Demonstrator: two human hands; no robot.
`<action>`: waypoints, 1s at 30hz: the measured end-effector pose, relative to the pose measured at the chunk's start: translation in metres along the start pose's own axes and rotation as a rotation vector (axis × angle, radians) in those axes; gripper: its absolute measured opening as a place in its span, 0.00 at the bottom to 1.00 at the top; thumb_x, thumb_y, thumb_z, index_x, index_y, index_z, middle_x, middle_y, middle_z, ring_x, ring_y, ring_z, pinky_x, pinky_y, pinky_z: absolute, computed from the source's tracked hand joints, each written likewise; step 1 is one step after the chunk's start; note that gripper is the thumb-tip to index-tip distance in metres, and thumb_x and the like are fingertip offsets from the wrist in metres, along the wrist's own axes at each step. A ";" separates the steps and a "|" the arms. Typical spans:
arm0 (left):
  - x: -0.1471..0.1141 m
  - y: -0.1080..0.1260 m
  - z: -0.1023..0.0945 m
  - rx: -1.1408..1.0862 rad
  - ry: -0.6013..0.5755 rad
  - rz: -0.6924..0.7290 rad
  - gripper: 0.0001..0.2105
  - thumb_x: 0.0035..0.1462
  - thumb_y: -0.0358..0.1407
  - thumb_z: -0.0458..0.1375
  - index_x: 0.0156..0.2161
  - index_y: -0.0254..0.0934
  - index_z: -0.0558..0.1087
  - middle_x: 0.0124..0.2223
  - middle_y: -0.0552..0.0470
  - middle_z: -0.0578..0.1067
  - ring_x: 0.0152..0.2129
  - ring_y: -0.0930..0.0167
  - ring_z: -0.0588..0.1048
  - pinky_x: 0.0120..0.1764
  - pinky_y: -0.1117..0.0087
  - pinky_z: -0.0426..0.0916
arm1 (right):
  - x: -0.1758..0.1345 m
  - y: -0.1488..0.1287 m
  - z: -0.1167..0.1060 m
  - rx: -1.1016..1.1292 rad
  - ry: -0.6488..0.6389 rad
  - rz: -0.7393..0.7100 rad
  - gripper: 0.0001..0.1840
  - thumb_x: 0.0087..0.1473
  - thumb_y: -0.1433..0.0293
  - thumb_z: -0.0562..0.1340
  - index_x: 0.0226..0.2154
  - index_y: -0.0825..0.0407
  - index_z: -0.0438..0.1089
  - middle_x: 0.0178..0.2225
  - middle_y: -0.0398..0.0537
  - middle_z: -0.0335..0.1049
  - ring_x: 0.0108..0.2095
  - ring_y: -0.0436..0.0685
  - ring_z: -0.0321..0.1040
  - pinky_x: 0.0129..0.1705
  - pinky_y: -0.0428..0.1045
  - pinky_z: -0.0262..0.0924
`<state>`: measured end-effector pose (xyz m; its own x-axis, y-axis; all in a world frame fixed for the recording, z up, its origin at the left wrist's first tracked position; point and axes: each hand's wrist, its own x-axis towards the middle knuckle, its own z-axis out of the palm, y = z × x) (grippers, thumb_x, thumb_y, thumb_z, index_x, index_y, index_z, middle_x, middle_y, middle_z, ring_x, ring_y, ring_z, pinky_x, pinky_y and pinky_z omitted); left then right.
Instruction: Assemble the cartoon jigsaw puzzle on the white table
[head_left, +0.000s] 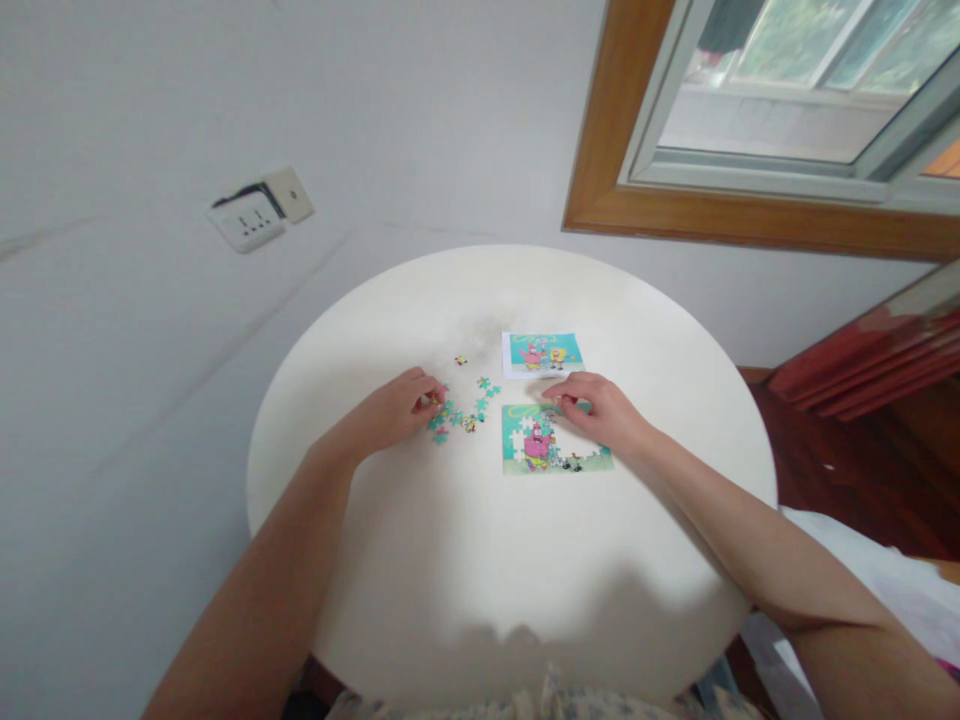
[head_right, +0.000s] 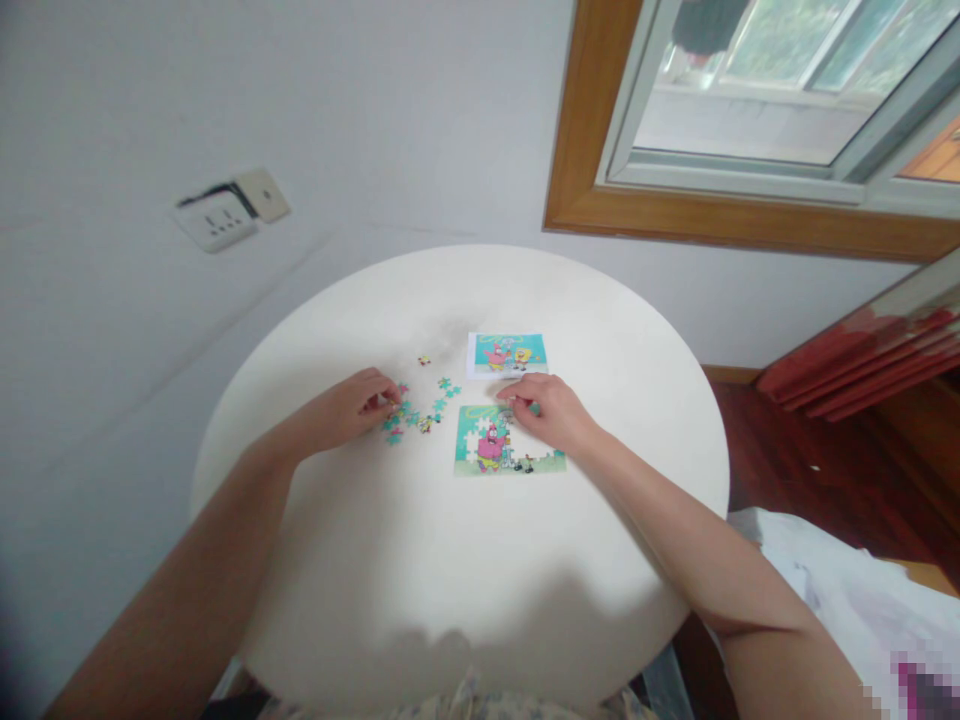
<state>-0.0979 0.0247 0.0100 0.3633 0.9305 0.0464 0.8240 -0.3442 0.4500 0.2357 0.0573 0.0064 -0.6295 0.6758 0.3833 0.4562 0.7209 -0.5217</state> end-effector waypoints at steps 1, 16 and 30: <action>0.000 0.000 0.000 0.001 -0.002 0.001 0.13 0.56 0.42 0.51 0.36 0.35 0.72 0.39 0.47 0.71 0.30 0.69 0.72 0.37 0.67 0.69 | 0.000 0.000 0.000 -0.001 0.000 -0.001 0.14 0.55 0.75 0.56 0.40 0.52 0.75 0.30 0.48 0.71 0.31 0.53 0.67 0.38 0.50 0.62; -0.003 0.001 -0.005 -0.028 -0.009 -0.056 0.15 0.54 0.43 0.52 0.39 0.35 0.73 0.39 0.46 0.71 0.29 0.69 0.72 0.36 0.66 0.69 | 0.000 -0.001 -0.001 0.002 -0.009 0.022 0.14 0.54 0.75 0.56 0.40 0.51 0.76 0.30 0.48 0.72 0.31 0.53 0.67 0.38 0.51 0.62; -0.001 -0.005 0.000 -0.014 -0.036 -0.028 0.13 0.53 0.40 0.53 0.39 0.35 0.72 0.40 0.46 0.70 0.29 0.69 0.72 0.36 0.66 0.69 | -0.001 0.000 0.000 -0.007 0.010 -0.005 0.14 0.54 0.76 0.56 0.40 0.53 0.76 0.29 0.48 0.71 0.31 0.53 0.67 0.38 0.50 0.62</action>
<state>-0.1022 0.0250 0.0078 0.3559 0.9345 0.0022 0.8280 -0.3164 0.4630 0.2363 0.0569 0.0066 -0.6258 0.6734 0.3936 0.4572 0.7255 -0.5143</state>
